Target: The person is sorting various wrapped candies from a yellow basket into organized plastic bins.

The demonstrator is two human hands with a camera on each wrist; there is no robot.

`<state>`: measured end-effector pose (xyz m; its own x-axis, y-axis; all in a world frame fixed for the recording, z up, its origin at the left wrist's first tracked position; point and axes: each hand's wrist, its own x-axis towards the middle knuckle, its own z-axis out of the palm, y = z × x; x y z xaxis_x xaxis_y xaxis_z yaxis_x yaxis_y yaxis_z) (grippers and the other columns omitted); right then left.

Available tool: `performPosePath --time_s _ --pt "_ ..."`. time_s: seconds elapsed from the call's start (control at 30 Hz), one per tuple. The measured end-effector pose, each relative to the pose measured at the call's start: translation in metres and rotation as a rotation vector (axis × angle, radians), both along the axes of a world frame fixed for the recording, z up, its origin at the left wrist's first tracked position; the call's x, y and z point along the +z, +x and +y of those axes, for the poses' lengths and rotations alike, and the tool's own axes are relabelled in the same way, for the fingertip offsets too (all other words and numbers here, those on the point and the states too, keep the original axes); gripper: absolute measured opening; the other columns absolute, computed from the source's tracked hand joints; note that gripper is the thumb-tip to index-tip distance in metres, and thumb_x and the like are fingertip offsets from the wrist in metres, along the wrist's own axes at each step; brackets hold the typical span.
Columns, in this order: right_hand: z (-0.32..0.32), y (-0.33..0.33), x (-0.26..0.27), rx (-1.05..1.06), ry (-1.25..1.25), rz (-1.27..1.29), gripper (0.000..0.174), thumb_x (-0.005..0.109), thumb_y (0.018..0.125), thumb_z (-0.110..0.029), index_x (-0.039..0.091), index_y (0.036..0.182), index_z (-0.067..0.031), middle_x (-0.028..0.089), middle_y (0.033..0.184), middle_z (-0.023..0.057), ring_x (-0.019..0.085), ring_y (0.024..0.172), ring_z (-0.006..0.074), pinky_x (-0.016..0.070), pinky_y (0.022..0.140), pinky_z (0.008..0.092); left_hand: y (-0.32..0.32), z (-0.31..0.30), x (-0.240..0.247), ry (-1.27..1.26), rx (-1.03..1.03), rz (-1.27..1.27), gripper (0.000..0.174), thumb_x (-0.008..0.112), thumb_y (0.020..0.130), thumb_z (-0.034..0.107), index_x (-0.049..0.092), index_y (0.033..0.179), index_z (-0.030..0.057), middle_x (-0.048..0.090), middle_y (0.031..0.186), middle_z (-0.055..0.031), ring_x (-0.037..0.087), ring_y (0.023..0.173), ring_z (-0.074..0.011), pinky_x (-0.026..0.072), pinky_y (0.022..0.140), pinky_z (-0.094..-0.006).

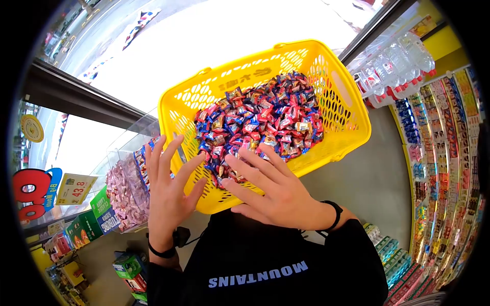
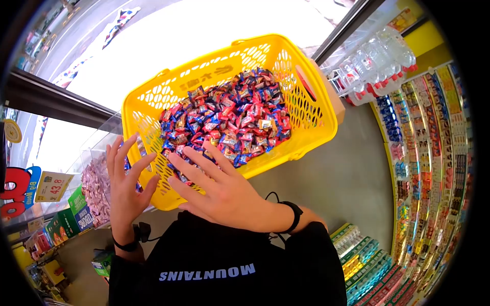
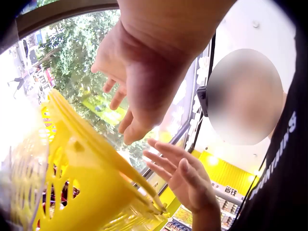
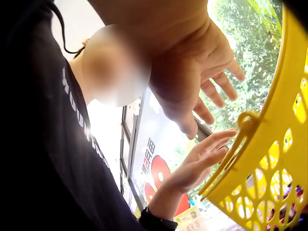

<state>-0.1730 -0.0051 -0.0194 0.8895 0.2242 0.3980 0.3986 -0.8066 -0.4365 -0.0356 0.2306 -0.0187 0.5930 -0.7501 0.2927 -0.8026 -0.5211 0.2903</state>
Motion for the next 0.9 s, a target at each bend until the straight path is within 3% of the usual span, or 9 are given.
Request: performPosePath --time_s 0.13,0.27,0.4,0.53,0.7,0.9 --pt "-0.052 -0.007 -0.005 -0.016 -0.018 0.006 0.060 0.087 0.086 -0.031 0.066 0.139 -0.0111 0.056 0.159 0.0180 0.052 0.147 0.0408 0.0364 0.124 0.0629 0.013 -0.033 0.042 0.069 -0.020 -0.124 0.052 0.086 0.080 0.009 0.074 0.129 0.0179 0.051 0.163 -0.0159 0.034 0.159 -0.0466 0.0211 0.131 -0.0668" --pt "-0.101 -0.015 -0.017 -0.136 -0.099 -0.020 0.049 0.085 0.087 -0.029 0.071 0.128 -0.0096 0.059 0.154 0.0155 0.054 0.142 0.0370 0.0356 0.125 0.0604 0.029 -0.073 0.081 0.121 -0.081 -0.239 0.048 0.085 0.081 0.008 0.076 0.127 0.0173 0.051 0.164 -0.0147 0.036 0.158 -0.0462 0.0242 0.131 -0.0647" --pt "-0.133 -0.017 -0.032 -0.240 -0.133 -0.077 0.040 0.084 0.089 -0.028 0.072 0.123 -0.0099 0.062 0.149 0.0150 0.057 0.138 0.0364 0.0372 0.123 0.0593 0.047 -0.123 0.099 0.141 -0.217 -0.262 0.042 0.084 0.086 0.018 0.076 0.127 0.0175 0.053 0.163 -0.0126 0.036 0.159 -0.0426 0.0272 0.131 -0.0607" --pt "-0.143 -0.016 -0.044 -0.289 -0.095 -0.098 0.035 0.083 0.089 -0.027 0.073 0.117 -0.0098 0.064 0.145 0.0145 0.058 0.137 0.0356 0.0361 0.124 0.0595 0.063 -0.179 0.063 0.110 -0.364 -0.190 0.035 0.081 0.091 0.022 0.075 0.124 0.0152 0.055 0.159 -0.0128 0.041 0.156 -0.0412 0.0283 0.130 -0.0616" --pt "-0.145 -0.018 -0.049 -0.299 -0.054 -0.100 0.034 0.083 0.088 -0.029 0.074 0.114 -0.0099 0.065 0.143 0.0143 0.058 0.137 0.0350 0.0348 0.124 0.0593 0.073 -0.228 -0.016 0.370 -0.446 -0.230 0.028 0.080 0.091 0.027 0.077 0.117 0.0171 0.057 0.154 -0.0129 0.042 0.154 -0.0363 0.0235 0.132 -0.0632" --pt "-0.145 -0.020 -0.053 -0.307 -0.036 -0.099 0.035 0.083 0.088 -0.031 0.075 0.115 -0.0103 0.065 0.141 0.0140 0.058 0.135 0.0340 0.0345 0.125 0.0605 0.080 -0.237 -0.064 0.480 -0.501 -0.119 0.020 0.081 0.090 0.029 0.079 0.106 0.0177 0.060 0.146 -0.0103 0.042 0.153 -0.0352 0.0206 0.133 -0.0648"
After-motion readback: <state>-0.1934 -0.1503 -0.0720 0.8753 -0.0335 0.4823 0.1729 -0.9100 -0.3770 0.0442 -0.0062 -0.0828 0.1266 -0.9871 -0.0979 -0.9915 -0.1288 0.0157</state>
